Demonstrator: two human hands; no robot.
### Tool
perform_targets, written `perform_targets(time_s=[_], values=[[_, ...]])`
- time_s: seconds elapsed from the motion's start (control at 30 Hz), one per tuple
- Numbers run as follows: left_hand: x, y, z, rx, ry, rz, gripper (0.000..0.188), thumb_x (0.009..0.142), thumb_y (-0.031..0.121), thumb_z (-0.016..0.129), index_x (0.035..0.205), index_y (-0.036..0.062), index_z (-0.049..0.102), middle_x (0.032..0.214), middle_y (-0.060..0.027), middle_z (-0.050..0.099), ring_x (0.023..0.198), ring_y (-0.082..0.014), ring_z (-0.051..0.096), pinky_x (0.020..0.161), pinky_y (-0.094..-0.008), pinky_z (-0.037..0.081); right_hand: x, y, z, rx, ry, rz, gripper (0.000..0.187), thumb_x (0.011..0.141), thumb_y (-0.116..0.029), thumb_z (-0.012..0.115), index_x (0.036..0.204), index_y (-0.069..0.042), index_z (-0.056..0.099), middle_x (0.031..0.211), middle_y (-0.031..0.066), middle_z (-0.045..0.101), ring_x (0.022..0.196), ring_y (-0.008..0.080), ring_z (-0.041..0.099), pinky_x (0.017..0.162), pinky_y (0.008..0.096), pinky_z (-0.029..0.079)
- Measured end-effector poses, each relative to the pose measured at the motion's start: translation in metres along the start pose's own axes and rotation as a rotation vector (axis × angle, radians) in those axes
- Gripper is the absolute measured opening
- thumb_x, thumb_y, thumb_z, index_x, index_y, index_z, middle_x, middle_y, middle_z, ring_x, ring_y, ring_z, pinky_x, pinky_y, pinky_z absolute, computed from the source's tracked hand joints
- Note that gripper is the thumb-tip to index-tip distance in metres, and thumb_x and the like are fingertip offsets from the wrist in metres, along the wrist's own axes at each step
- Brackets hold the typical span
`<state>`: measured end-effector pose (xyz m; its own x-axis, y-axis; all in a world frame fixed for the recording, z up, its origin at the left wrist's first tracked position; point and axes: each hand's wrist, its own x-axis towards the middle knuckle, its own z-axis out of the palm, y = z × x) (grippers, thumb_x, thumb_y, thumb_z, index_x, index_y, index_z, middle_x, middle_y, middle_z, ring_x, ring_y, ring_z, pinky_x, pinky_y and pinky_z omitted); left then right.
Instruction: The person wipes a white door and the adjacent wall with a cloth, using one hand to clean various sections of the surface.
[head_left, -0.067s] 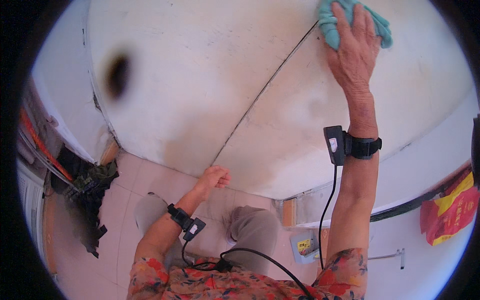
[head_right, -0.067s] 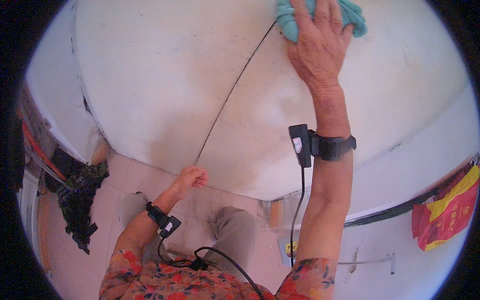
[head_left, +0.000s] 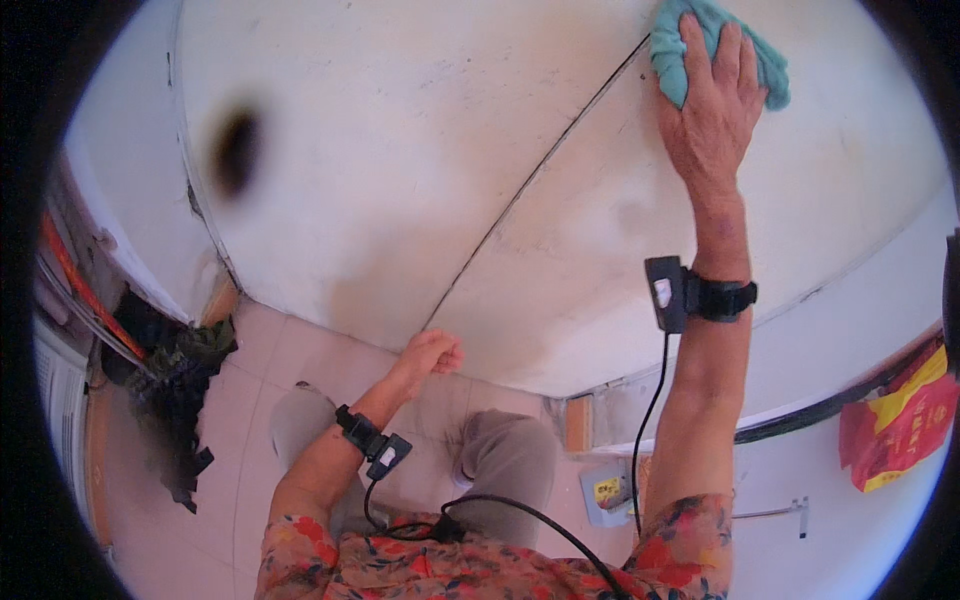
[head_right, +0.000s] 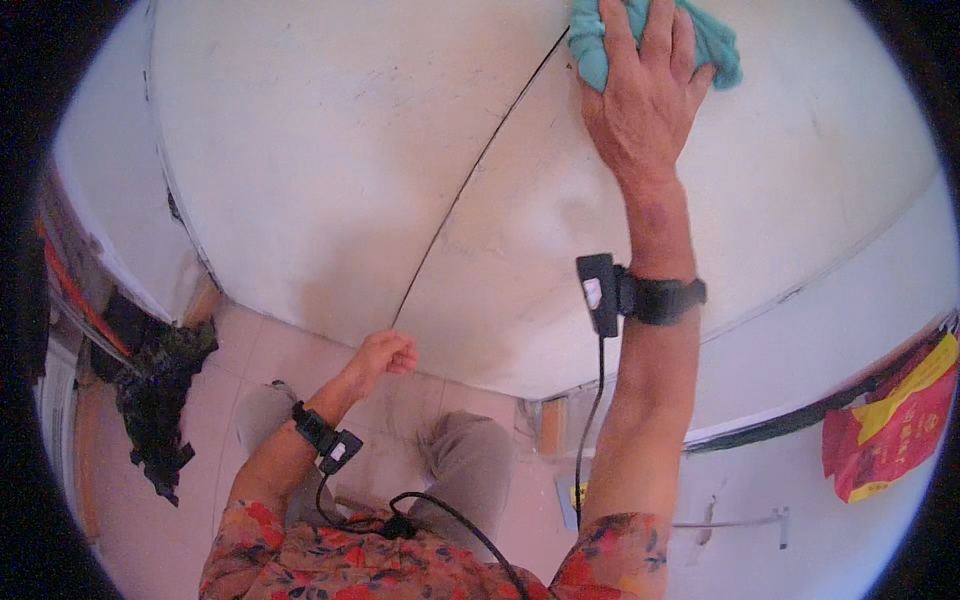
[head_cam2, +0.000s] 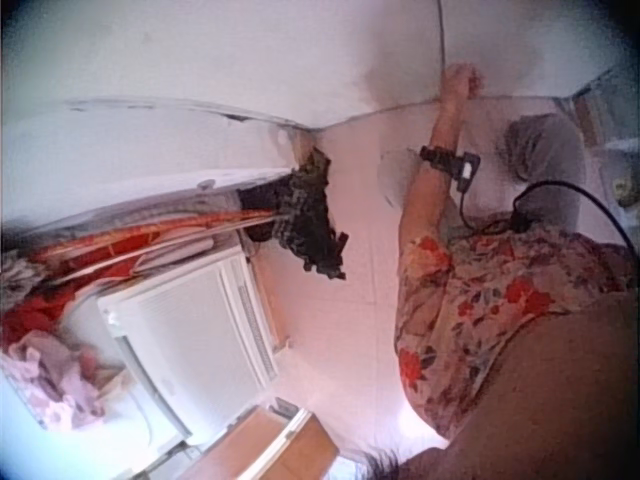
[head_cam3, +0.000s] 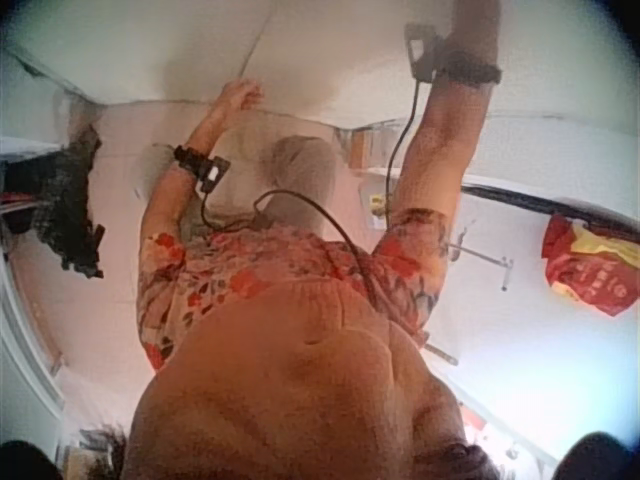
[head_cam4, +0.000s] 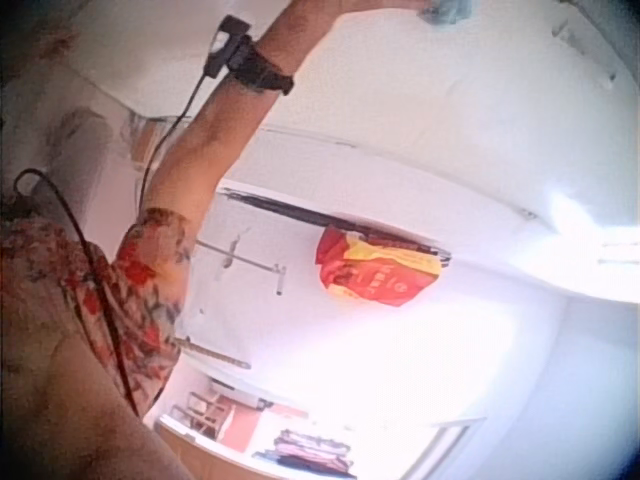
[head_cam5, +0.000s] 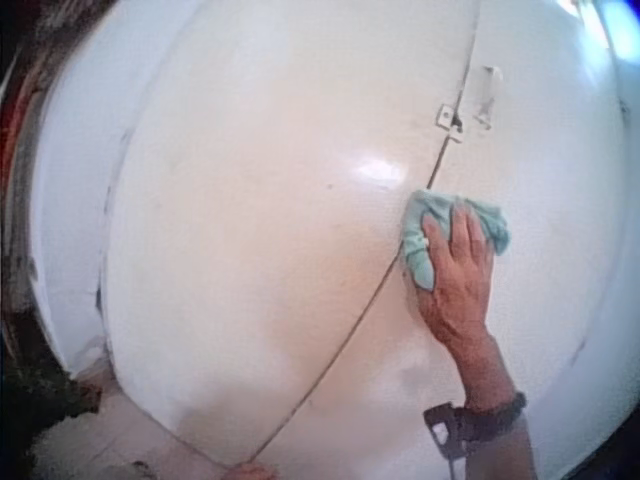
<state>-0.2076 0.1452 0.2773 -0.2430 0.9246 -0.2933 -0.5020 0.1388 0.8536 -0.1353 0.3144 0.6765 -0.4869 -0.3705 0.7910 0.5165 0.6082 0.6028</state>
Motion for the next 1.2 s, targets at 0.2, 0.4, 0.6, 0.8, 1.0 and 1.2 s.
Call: perform_targets(time_s=[0.2,0.4,0.6,0.8,1.0,1.2], values=[[-0.010,0.015,0.010,0.003,0.005,0.017,0.026,0.086,0.031,0.052,0.093,0.0066,0.058,0.086,-0.0058,0.062,0.076,-0.0130,0.058,0.066,-0.0268,0.046,-0.101,-0.064,-0.003,0.044,-0.331,-0.060,0.054,0.073,-0.008,0.059,0.124,-0.023,0.050,0.137,0.0151,0.033,0.127,0.0332,0.030,0.094,0.0663,0.025],[-0.007,0.009,0.001,-0.006,0.015,0.014,0.028,0.085,0.031,0.052,0.096,0.0062,0.058,0.089,-0.0062,0.062,0.077,-0.0134,0.059,0.067,-0.0262,0.046,-0.070,-0.035,-0.003,-0.022,-0.340,-0.049,0.058,0.072,-0.008,0.061,0.125,-0.028,0.047,0.137,0.0122,0.035,0.128,0.0295,0.030,0.093,0.0637,0.027],[-0.008,0.011,0.002,0.054,0.043,0.015,0.027,0.087,0.029,0.049,0.099,0.0066,0.058,0.090,-0.0059,0.062,0.076,-0.0128,0.059,0.067,-0.0258,0.046,-0.067,0.054,-0.003,-0.137,0.014,0.153,0.067,0.076,-0.028,0.066,0.134,-0.011,0.038,0.133,0.0256,0.033,0.123,0.0411,0.031,0.098,0.0510,0.024],[-0.004,0.007,0.005,0.028,0.007,0.015,0.029,0.089,0.027,0.048,0.104,0.0039,0.056,0.091,-0.0070,0.063,0.076,-0.0124,0.059,0.067,-0.0253,0.047,-0.216,0.009,-0.008,-0.089,-0.099,0.453,0.075,0.073,-0.027,0.067,0.136,-0.003,0.032,0.136,0.0333,0.023,0.126,0.0483,0.023,0.102,0.0559,0.018],[0.002,0.002,0.012,0.063,-0.033,-0.013,0.030,0.090,0.027,0.048,0.106,0.0025,0.055,0.091,-0.0085,0.063,0.076,-0.0132,0.060,0.068,-0.0259,0.048,-0.200,-0.042,-0.027,0.085,-0.463,0.136,0.062,0.073,-0.014,0.062,0.131,-0.021,0.042,0.139,0.0216,0.027,0.130,0.0382,0.025,0.100,0.0634,0.016],[0.006,-0.004,0.012,0.073,-0.001,-0.035,0.030,0.090,0.027,0.048,0.105,0.0029,0.056,0.090,-0.0083,0.063,0.075,-0.0122,0.059,0.067,-0.0248,0.047,-0.157,0.105,-0.025,-0.179,0.027,0.283,0.068,0.077,-0.030,0.066,0.134,-0.006,0.036,0.135,0.0259,0.033,0.124,0.0404,0.032,0.104,0.0493,0.021]])
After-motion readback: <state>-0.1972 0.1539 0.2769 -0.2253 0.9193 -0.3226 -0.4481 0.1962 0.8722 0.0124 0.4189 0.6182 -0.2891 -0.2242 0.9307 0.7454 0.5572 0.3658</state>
